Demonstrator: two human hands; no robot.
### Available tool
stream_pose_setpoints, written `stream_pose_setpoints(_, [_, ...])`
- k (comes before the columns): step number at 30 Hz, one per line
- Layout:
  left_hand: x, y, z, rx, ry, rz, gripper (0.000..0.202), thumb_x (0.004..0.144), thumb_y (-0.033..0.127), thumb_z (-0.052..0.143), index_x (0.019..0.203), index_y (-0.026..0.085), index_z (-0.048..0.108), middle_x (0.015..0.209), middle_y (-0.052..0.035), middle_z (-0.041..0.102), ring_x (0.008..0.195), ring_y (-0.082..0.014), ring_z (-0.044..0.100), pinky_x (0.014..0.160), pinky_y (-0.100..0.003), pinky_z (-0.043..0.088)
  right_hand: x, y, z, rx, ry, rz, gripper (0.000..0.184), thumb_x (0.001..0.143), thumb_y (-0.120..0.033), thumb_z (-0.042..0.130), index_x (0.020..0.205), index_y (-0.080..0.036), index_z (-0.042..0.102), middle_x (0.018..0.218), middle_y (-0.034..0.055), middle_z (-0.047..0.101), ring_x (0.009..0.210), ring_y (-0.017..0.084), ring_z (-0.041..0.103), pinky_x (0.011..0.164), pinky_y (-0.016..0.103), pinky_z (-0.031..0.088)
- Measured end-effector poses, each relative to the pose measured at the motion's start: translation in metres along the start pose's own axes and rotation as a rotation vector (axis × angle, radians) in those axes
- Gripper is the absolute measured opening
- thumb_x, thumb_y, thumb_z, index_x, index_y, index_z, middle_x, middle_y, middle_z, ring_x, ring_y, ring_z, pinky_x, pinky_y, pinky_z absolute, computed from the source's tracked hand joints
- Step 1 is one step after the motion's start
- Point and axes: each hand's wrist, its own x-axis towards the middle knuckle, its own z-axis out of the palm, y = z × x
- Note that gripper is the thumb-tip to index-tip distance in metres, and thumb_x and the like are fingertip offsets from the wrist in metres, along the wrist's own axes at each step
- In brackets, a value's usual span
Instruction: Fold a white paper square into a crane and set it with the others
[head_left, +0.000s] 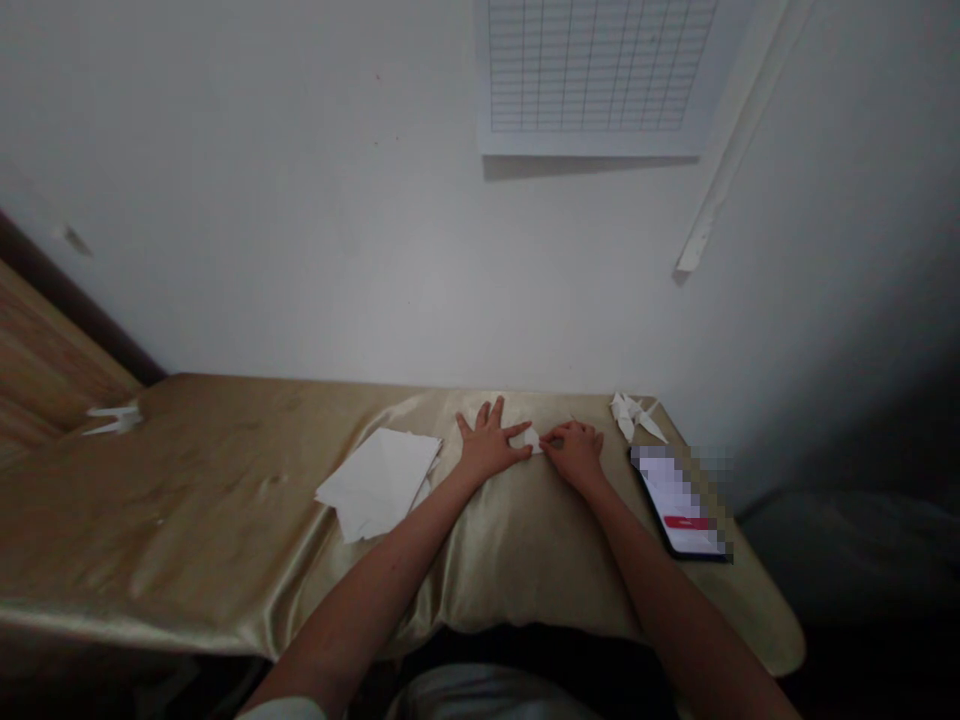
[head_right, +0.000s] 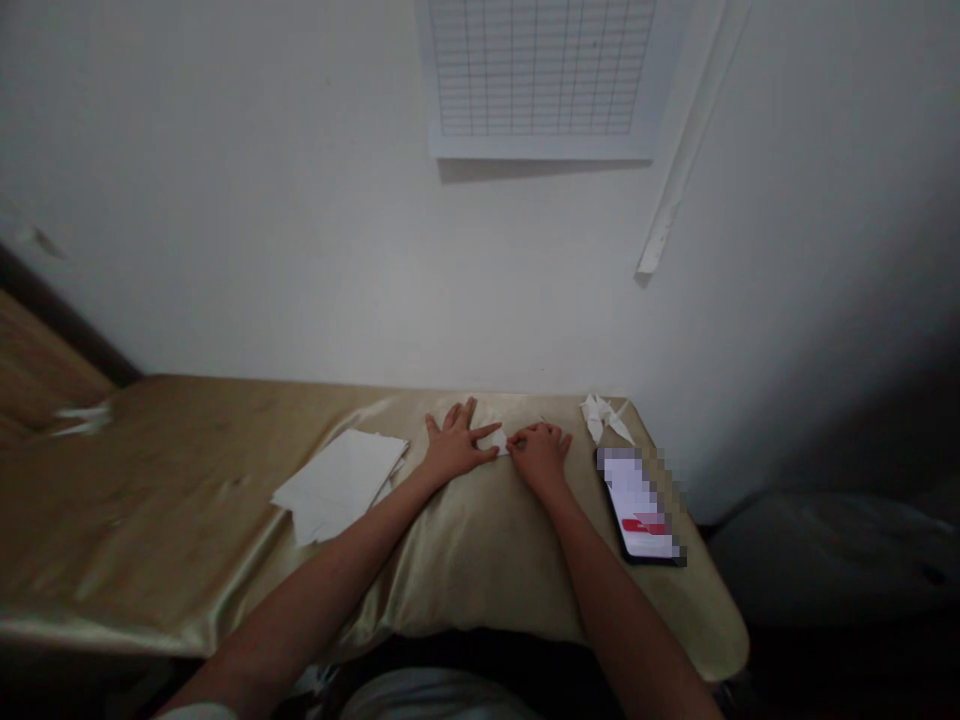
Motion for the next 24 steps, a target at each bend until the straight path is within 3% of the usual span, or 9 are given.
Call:
stream_pose_setpoints(6, [-0.003, -0.002, 0.003, 0.028, 0.044, 0.044, 0.057, 0.085, 0.065, 0.063, 0.139, 0.052, 0.055, 0.169, -0.0021, 0.022, 0.154, -0.0429, 0.015, 0.11, -0.08, -0.007, 0.0, 0.003, -0.003, 0.028, -0.001, -0.013, 0.019, 0.087, -0.037, 0.067, 0.098, -0.03, 0.08, 0.124, 0.0068, 0.066, 0.126, 0.032, 0.046, 0.11, 0.051, 0.024])
stream_pose_setpoints(10, [-0.007, 0.0, 0.0, -0.019, 0.092, 0.073, 0.061, 0.084, 0.057, 0.069, 0.143, 0.047, 0.053, 0.168, -0.0064, 0.026, 0.153, -0.0388, 0.018, 0.114, -0.078, 0.002, -0.001, 0.003, -0.004, 0.036, -0.006, -0.01, 0.02, 0.086, -0.037, 0.067, 0.1, -0.031, 0.08, 0.124, 0.0069, 0.066, 0.127, 0.032, 0.046, 0.11, 0.05, 0.023])
stream_pose_setpoints(16, [-0.011, 0.006, -0.004, -0.126, 0.087, 0.183, 0.016, 0.09, 0.042, 0.069, 0.103, 0.041, 0.078, 0.162, 0.0011, 0.035, 0.149, -0.0304, 0.027, 0.118, -0.071, 0.009, -0.001, 0.002, -0.005, 0.035, -0.003, -0.01, 0.022, 0.085, -0.039, 0.067, 0.102, -0.032, 0.079, 0.124, 0.0074, 0.066, 0.128, 0.032, 0.046, 0.111, 0.048, 0.022])
stream_pose_setpoints(19, [-0.014, 0.009, -0.005, -0.138, 0.084, 0.191, 0.013, 0.088, 0.042, 0.071, 0.097, 0.04, 0.08, 0.16, 0.002, 0.04, 0.147, -0.031, 0.03, 0.119, -0.072, 0.007, -0.001, 0.002, -0.004, 0.023, 0.0, -0.004, 0.023, 0.085, -0.039, 0.067, 0.104, -0.032, 0.078, 0.124, 0.007, 0.066, 0.128, 0.032, 0.047, 0.111, 0.048, 0.022])
stream_pose_setpoints(24, [-0.02, 0.01, -0.01, -0.093, 0.071, 0.163, 0.017, 0.09, 0.049, 0.066, 0.101, 0.045, 0.079, 0.161, 0.0032, 0.039, 0.147, -0.035, 0.03, 0.115, -0.078, 0.002, 0.0, 0.003, -0.003, 0.024, -0.004, -0.002, 0.022, 0.085, -0.04, 0.067, 0.102, -0.033, 0.078, 0.125, 0.0063, 0.066, 0.128, 0.031, 0.046, 0.111, 0.049, 0.021])
